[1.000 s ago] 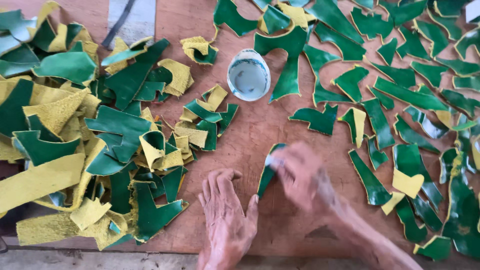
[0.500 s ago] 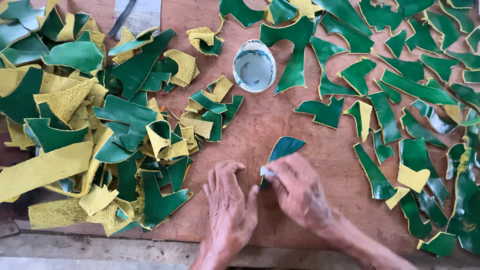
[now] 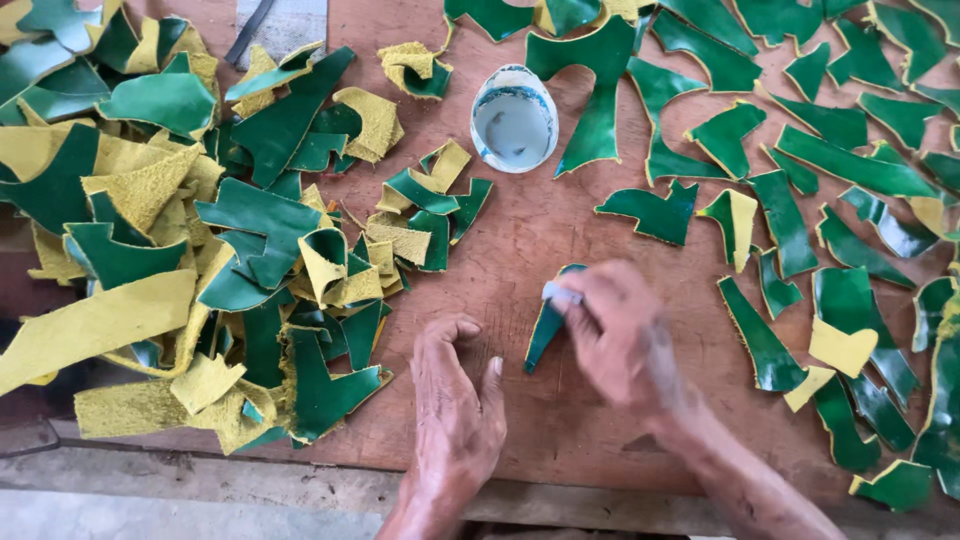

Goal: The person repeatedly picks up green and yellow foam pieces from a pile, applies a white adhesive from a small cup using a sponge applicator to the edges, and places the treated pieces on the table. The process continues with multiple pieces throughout the clip.

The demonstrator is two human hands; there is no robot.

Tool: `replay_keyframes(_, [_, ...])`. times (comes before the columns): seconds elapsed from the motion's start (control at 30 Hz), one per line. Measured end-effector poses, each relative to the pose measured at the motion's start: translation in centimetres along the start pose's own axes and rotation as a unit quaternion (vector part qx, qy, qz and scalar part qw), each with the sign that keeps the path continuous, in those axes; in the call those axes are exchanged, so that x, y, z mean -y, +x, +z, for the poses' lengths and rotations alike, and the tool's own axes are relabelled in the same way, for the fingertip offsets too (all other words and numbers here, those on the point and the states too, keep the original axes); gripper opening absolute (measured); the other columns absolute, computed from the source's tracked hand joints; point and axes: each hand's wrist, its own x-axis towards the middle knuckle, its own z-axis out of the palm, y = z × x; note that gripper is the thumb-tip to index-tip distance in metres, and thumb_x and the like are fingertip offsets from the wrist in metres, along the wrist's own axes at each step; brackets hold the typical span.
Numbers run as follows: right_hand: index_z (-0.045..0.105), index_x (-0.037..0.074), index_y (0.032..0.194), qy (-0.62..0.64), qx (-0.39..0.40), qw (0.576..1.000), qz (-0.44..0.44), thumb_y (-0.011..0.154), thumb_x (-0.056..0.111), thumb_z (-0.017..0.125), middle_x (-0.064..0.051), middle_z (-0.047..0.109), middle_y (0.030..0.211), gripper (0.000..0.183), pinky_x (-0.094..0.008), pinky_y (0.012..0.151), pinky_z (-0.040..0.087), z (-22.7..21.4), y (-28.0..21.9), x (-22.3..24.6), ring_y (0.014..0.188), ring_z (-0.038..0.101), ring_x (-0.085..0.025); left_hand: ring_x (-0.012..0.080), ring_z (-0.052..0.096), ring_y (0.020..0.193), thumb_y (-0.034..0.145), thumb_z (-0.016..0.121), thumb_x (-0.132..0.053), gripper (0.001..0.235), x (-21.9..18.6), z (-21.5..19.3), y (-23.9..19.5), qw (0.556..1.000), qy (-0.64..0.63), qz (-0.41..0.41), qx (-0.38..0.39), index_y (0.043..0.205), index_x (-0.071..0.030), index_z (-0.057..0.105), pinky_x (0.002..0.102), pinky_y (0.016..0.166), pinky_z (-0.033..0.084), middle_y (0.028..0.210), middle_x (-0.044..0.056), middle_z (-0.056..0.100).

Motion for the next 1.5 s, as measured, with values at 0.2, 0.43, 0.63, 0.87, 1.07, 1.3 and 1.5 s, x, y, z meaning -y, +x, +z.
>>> replay_keyframes(0.2, [0.069, 0.005, 0.103, 0.137, 0.151, 0.978, -0.031, 0.075, -0.002, 0.074, -0.013, 0.067, 0.095, 0.029, -0.04, 0.071, 0.056, -0.5, -4.1, 2.4, 0.086, 0.068, -0.032, 0.0366, 0.055, 0.114, 0.085, 0.069, 0.006, 0.045, 0.4, -0.1, 0.1, 1.0, -0.021, -0.009, 0.0, 0.123, 0.0, 0.045, 0.045, 0.101, 0.044, 0.121, 0.019, 0.054])
replay_keyframes(0.43, [0.072, 0.005, 0.105, 0.07, 0.075, 0.995, 0.014, 0.083, 0.003, 0.075, -0.01, 0.069, 0.094, 0.022, -0.038, 0.07, 0.055, -1.1, -3.1, 1.6, 0.083, 0.067, -0.029, 0.0386, 0.05, 0.118, 0.074, 0.078, 0.0, 0.061, -0.5, -0.1, 0.4, 0.999, 0.013, -0.011, 0.04, 0.125, -0.002, 0.044, 0.049, 0.1, 0.038, 0.123, 0.02, 0.05])
replay_keyframes(0.63, [0.071, 0.005, 0.101, 0.041, 0.057, 0.997, -0.017, 0.085, 0.007, 0.077, -0.012, 0.067, 0.093, 0.017, -0.04, 0.075, 0.054, 0.1, -2.6, 0.7, 0.086, 0.066, -0.032, 0.0389, 0.047, 0.121, 0.071, 0.08, -0.002, 0.068, -0.7, 0.2, 0.5, 0.997, 0.05, -0.018, 0.047, 0.126, -0.003, 0.04, 0.052, 0.098, 0.034, 0.125, 0.02, 0.047])
replay_keyframes(0.87, [0.071, 0.003, 0.104, -0.017, 0.0, 0.999, 0.048, 0.092, 0.007, 0.075, -0.013, 0.067, 0.095, 0.013, -0.039, 0.07, 0.054, -0.4, 2.9, -3.0, 0.081, 0.066, -0.029, 0.0375, 0.047, 0.119, 0.071, 0.081, -0.003, 0.069, -0.9, 0.1, 0.7, 0.997, 0.053, -0.019, 0.051, 0.126, -0.003, 0.039, 0.052, 0.096, 0.034, 0.124, 0.02, 0.047])
replay_keyframes(1.07, [0.071, 0.004, 0.106, -0.008, -0.041, 0.999, 0.026, 0.096, 0.006, 0.074, -0.011, 0.068, 0.097, 0.011, -0.038, 0.071, 0.054, -0.8, 2.0, -2.0, 0.083, 0.067, -0.028, 0.0355, 0.054, 0.115, 0.081, 0.07, 0.005, 0.053, 0.0, 0.0, 0.1, 0.999, 0.002, -0.02, 0.032, 0.125, -0.002, 0.042, 0.047, 0.098, 0.042, 0.125, 0.019, 0.054])
replay_keyframes(1.3, [0.069, 0.004, 0.104, 0.03, 0.029, 0.999, -0.022, 0.087, 0.006, 0.077, -0.012, 0.067, 0.095, 0.019, -0.041, 0.073, 0.054, 0.2, -2.2, 1.9, 0.085, 0.065, -0.032, 0.027, 0.067, 0.108, 0.098, 0.05, 0.008, 0.03, 0.9, 0.1, -0.8, 0.996, -0.078, -0.044, 0.009, 0.125, 0.001, 0.04, 0.035, 0.093, 0.056, 0.121, 0.018, 0.062])
replay_keyframes(1.5, [0.074, 0.01, 0.099, 0.079, 0.116, 0.99, 0.013, 0.082, 0.008, 0.079, -0.006, 0.07, 0.089, 0.018, -0.034, 0.064, 0.055, -1.8, -5.4, 3.1, 0.076, 0.067, -0.023, 0.0225, 0.07, 0.097, 0.101, 0.054, 0.002, 0.028, 1.3, -0.4, -2.6, 0.992, -0.088, -0.091, 0.001, 0.127, 0.001, 0.041, 0.033, 0.088, 0.059, 0.118, 0.017, 0.065])
